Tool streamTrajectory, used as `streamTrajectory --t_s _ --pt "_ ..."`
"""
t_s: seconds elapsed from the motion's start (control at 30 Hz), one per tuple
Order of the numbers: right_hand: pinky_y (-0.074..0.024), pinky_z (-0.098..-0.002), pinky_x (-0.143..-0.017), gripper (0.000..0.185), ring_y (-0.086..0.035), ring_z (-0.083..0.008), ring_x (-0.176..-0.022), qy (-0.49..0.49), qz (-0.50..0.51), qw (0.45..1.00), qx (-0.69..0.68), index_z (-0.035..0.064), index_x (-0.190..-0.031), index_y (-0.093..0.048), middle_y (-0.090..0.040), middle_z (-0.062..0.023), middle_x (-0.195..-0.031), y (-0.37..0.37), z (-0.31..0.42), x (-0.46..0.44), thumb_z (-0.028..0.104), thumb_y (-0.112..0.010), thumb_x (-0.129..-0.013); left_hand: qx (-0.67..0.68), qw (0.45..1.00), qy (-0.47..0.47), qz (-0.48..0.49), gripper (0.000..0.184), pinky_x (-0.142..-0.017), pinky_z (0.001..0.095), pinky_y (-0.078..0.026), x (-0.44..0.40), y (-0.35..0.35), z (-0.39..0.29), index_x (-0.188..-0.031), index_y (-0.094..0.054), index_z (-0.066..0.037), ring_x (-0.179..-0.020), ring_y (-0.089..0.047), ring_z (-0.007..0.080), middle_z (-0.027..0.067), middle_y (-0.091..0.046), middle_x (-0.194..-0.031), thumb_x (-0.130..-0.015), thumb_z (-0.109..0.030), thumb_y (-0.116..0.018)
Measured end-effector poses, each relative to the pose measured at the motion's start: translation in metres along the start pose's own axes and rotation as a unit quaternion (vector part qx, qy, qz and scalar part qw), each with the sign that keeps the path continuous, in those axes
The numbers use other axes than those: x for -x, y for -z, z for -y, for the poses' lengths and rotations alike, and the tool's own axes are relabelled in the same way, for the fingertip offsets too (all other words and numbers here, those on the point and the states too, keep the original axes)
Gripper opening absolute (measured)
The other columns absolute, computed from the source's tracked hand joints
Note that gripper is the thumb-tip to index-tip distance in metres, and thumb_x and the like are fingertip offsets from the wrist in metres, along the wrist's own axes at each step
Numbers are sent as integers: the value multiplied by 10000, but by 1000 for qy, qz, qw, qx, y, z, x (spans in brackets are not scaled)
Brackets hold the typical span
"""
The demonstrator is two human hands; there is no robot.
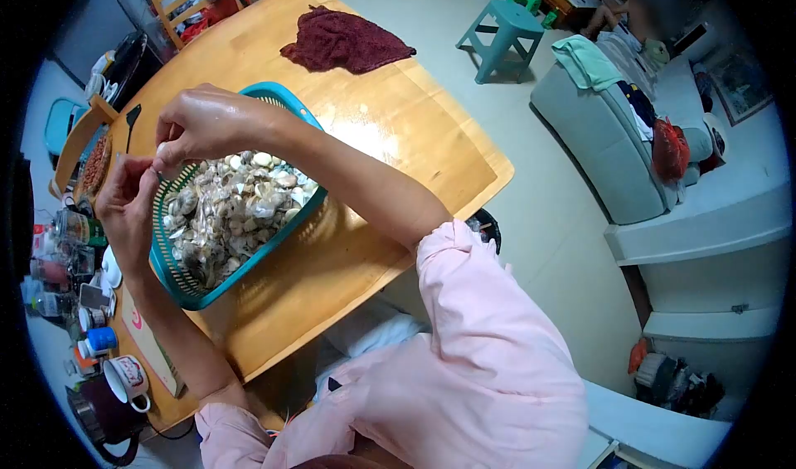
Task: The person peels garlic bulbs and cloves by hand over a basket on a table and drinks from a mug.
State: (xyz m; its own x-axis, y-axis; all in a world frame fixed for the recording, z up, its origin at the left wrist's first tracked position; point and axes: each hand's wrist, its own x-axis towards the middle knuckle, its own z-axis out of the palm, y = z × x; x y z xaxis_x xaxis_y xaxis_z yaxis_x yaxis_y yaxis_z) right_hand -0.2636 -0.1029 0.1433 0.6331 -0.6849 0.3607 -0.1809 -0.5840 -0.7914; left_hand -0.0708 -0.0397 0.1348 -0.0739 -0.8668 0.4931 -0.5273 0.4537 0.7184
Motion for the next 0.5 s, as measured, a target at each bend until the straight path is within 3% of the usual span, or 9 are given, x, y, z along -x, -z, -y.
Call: streamTrajectory --t_s 0.3,0.4,0.5 --pt "-526 -310 -710 450 -662 -202 -820 41 -74 996 -29 -18 -1001 -608 -673 -127 -862 -11 -4 -4 277 -799 -720 102 993 53 -9 72 -646 188 -439 -4 7 2 -924 -623 15 -696 -541 46 -3 -596 -780 -901 -49 -601" --pt "-531 -321 -721 465 -666 -219 -821 24 -63 998 6 -25 -1009 -597 -673 -134 -870 -9 1 -3 268 -804 -714 78 997 14 -22 56 -650 194 -452 -1 3 -1 -924 -622 15 -700 -554 44 -9 -590 -754 -898 -25 -592" --pt "-532 -316 -727 477 -666 -213 -823 26 -59 998 11 -31 -1010 -593 -673 -139 -885 -8 1 -2 272 -808 -712 -46 997 -46 -28 52 -654 201 -463 0 3 -2 -933 -612 13 -702 -557 42 -12 -586 -758 -893 -15 -592"
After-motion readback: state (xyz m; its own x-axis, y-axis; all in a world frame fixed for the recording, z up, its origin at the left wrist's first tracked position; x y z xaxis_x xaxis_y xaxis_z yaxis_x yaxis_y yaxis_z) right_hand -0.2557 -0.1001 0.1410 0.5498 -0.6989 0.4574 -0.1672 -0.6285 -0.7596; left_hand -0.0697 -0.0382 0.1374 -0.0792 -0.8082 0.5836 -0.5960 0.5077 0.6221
